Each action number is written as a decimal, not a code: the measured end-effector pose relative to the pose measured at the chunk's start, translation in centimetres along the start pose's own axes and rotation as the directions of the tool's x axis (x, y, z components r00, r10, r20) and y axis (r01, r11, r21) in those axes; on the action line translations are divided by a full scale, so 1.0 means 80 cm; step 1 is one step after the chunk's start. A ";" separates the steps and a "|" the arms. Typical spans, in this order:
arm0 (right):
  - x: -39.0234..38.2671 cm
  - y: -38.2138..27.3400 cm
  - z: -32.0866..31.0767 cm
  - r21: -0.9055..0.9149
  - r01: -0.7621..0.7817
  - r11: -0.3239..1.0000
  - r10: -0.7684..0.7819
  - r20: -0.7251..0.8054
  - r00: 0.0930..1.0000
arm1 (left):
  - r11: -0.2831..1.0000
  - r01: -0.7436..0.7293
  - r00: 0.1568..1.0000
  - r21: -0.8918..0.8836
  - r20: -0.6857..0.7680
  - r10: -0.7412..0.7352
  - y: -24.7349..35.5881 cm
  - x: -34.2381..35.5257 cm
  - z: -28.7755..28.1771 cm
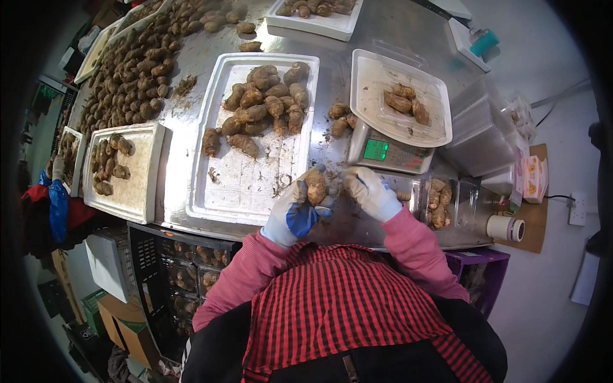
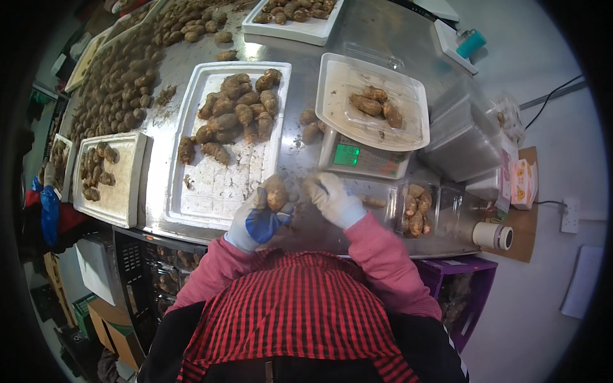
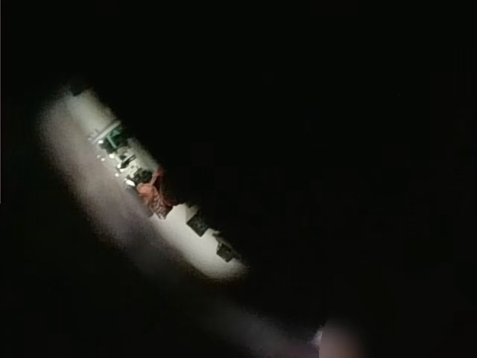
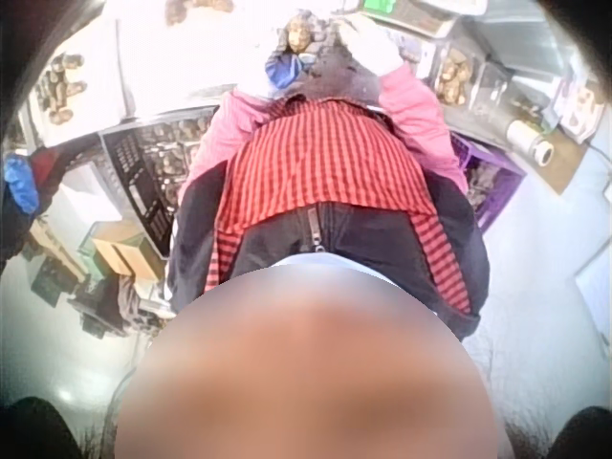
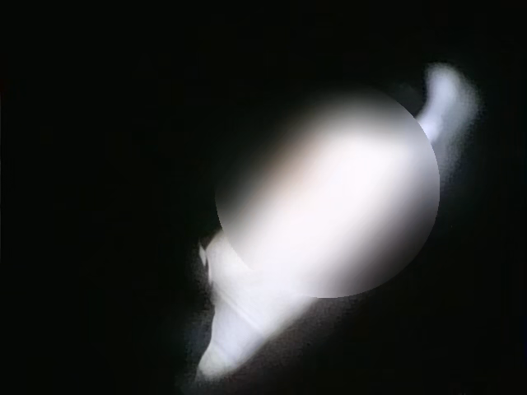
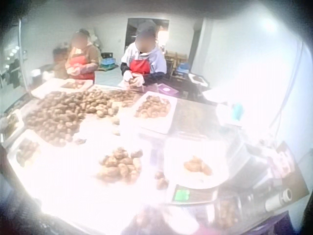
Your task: The person sorts and weighs root vegetables on a stainless steel table. They pick up individual pieces, place them into a plastic container on a digital scale, and occasionally remove pieces to adjust the weight. The person wears gloves and a red-and-black checkered apron.
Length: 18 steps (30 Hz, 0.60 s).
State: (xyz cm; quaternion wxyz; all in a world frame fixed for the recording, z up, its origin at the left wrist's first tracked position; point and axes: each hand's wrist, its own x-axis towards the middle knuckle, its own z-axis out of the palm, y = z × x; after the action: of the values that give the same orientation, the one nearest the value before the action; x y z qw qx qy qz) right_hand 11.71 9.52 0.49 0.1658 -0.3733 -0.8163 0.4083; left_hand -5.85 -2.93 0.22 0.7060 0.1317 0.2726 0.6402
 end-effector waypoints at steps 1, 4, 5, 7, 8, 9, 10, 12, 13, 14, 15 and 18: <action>-0.005 -0.008 0.002 0.016 -0.007 1.000 0.007 0.039 0.999 | 0.922 -0.131 0.991 0.364 0.038 0.126 0.001 -0.002 0.000; -0.010 -0.035 0.003 -0.272 0.064 0.960 -0.033 0.119 0.992 | 0.502 -0.293 0.949 0.814 0.183 0.257 -0.006 -0.002 -0.001; -0.003 -0.041 0.003 -0.321 0.079 0.944 -0.020 0.184 0.983 | 0.634 -0.275 0.958 0.723 0.154 0.240 -0.015 0.003 0.000; 0.004 -0.047 0.007 -0.373 0.092 0.923 0.013 0.270 0.963 | 1.000 0.013 0.999 0.023 0.046 -0.015 -0.024 0.011 -0.008; 0.007 -0.047 0.009 -0.466 0.210 0.860 -0.078 0.286 0.955 | 0.947 -0.063 0.998 0.316 0.034 0.055 -0.025 0.014 -0.013; 0.009 -0.045 0.013 -0.536 0.337 0.774 -0.186 0.316 0.930 | 0.793 -0.092 0.995 0.602 0.023 0.099 -0.025 0.015 -0.019; 0.010 -0.042 0.016 -0.587 0.457 0.668 -0.274 0.378 0.885 | 0.991 0.022 0.999 0.133 -0.035 -0.017 -0.025 0.014 -0.024; 0.013 -0.036 0.018 -0.466 0.167 0.869 -0.207 -0.036 0.978 | 0.896 0.068 0.998 -0.438 0.033 -0.060 -0.022 0.010 -0.031; 0.015 -0.035 0.019 -0.494 0.180 0.851 -0.254 -0.086 0.963 | 0.913 0.063 0.998 -0.403 0.013 -0.064 -0.019 0.004 -0.034; 0.019 -0.036 0.017 -0.561 0.129 0.818 -0.170 -0.020 0.985 | 0.928 0.055 0.998 -0.368 -0.009 -0.063 -0.016 0.000 -0.037; 0.020 -0.041 0.019 -0.385 0.129 0.914 -0.163 -0.057 0.985 | 0.922 0.004 0.998 -0.386 -0.056 -0.027 -0.017 -0.003 -0.038; 0.027 -0.065 0.024 -0.157 -0.047 0.986 0.068 0.135 0.988 | 0.926 -0.128 0.984 -0.356 -0.164 0.073 -0.022 -0.006 -0.045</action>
State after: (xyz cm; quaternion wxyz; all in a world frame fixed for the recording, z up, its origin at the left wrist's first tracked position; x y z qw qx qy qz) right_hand 6.69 8.12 3.39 0.0671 -0.3789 -0.8438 0.3741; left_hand -6.39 -4.20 -3.56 0.6623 -0.0357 0.1931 0.7231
